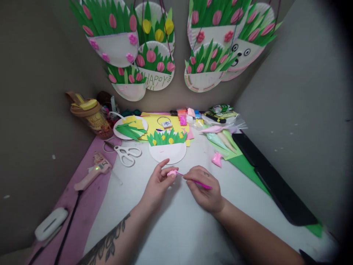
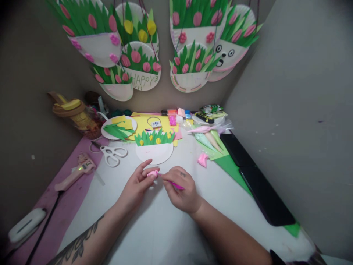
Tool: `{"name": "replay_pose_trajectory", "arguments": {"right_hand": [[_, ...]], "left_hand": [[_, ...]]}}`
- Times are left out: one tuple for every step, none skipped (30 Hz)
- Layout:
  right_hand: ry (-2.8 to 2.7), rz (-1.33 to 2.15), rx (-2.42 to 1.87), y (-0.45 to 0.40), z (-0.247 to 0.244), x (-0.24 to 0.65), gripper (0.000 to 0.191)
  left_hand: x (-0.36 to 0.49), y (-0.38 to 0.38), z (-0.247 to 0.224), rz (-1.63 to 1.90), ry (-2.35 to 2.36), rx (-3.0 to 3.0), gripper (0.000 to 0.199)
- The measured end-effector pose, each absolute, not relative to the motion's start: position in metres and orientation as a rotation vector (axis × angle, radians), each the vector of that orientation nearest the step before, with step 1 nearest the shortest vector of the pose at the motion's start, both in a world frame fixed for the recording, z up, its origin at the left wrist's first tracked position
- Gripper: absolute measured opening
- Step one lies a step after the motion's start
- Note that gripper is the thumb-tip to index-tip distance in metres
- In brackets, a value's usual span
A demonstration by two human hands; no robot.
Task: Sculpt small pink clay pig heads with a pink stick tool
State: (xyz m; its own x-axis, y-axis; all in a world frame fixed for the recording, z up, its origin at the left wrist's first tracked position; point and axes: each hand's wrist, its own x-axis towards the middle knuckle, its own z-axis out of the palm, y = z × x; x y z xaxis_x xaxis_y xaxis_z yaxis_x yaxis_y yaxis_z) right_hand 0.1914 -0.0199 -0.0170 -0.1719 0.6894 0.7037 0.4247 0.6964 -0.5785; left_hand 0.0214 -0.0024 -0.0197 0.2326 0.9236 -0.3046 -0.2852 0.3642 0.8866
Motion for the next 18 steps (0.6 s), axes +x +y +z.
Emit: {"name": "replay_pose_trajectory", "arguments": {"right_hand": [[-1.805, 0.297, -0.882, -0.0199, -0.0169, 0.1913, 0.026], [-1.807, 0.293, -0.88, -0.0198, -0.0168, 0.1913, 0.026], [-1.808, 0.29, -0.877, -0.0197, -0.0168, 0.1915, 0.026], [-1.807, 0.289, -0.876, -0.0197, -0.0167, 0.1918, 0.025], [-1.805, 0.29, -0.877, -0.0196, -0.0167, 0.1923, 0.025], [-1.802, 0.291, -0.882, -0.0195, -0.0167, 0.1929, 0.025], [-1.8, 0.292, -0.888, -0.0195, -0.0167, 0.1934, 0.025], [-1.8, 0.294, -0.893, -0.0195, -0.0166, 0.1938, 0.025], [-1.801, 0.296, -0.895, -0.0195, -0.0166, 0.1939, 0.025], [-1.803, 0.298, -0.895, -0.0195, -0.0166, 0.1939, 0.024], [-1.806, 0.3, -0.892, -0.0196, -0.0166, 0.1938, 0.024], [-1.809, 0.302, -0.889, -0.0197, -0.0167, 0.1935, 0.024], [-1.811, 0.304, -0.886, -0.0198, -0.0168, 0.1931, 0.024], [-1.81, 0.304, -0.885, -0.0198, -0.0169, 0.1927, 0.024], [-1.808, 0.304, -0.884, -0.0199, -0.017, 0.1925, 0.024], [-1.806, 0.302, -0.884, -0.02, -0.0172, 0.1923, 0.024], [-1.805, 0.3, -0.883, -0.0201, -0.0174, 0.1923, 0.024], [-1.808, 0.3, -0.882, -0.0202, -0.0178, 0.1925, 0.024]], "left_hand": [[0.0214, -0.0025, -0.0197, 0.966, 0.988, 0.804, 0.062], [0.0214, -0.0025, -0.0197, 0.966, 0.989, 0.803, 0.061], [0.0215, -0.0025, -0.0197, 0.968, 0.991, 0.803, 0.061], [0.0216, -0.0024, -0.0197, 0.97, 0.992, 0.801, 0.061], [0.0217, -0.0024, -0.0197, 0.973, 0.994, 0.799, 0.062], [0.0219, -0.0023, -0.0197, 0.975, 0.997, 0.796, 0.062], [0.0219, -0.0022, -0.0198, 0.976, 1.0, 0.794, 0.062], [0.0219, -0.0021, -0.0198, 0.976, 1.001, 0.793, 0.063], [0.0219, -0.002, -0.0199, 0.974, 1.001, 0.793, 0.063], [0.0219, -0.0019, -0.02, 0.973, 1.0, 0.794, 0.063], [0.0218, -0.0018, -0.02, 0.972, 1.0, 0.796, 0.062], [0.0217, -0.0018, -0.02, 0.974, 1.0, 0.797, 0.062], [0.0216, -0.0018, -0.0201, 0.976, 1.0, 0.799, 0.062], [0.0216, -0.0019, -0.0201, 0.977, 1.0, 0.8, 0.061], [0.0215, -0.0019, -0.02, 0.977, 0.998, 0.8, 0.061], [0.0215, -0.002, -0.0199, 0.976, 0.996, 0.799, 0.06], [0.0215, -0.002, -0.0197, 0.975, 0.994, 0.797, 0.06], [0.0215, -0.0021, -0.0194, 0.973, 0.996, 0.794, 0.059]]}}
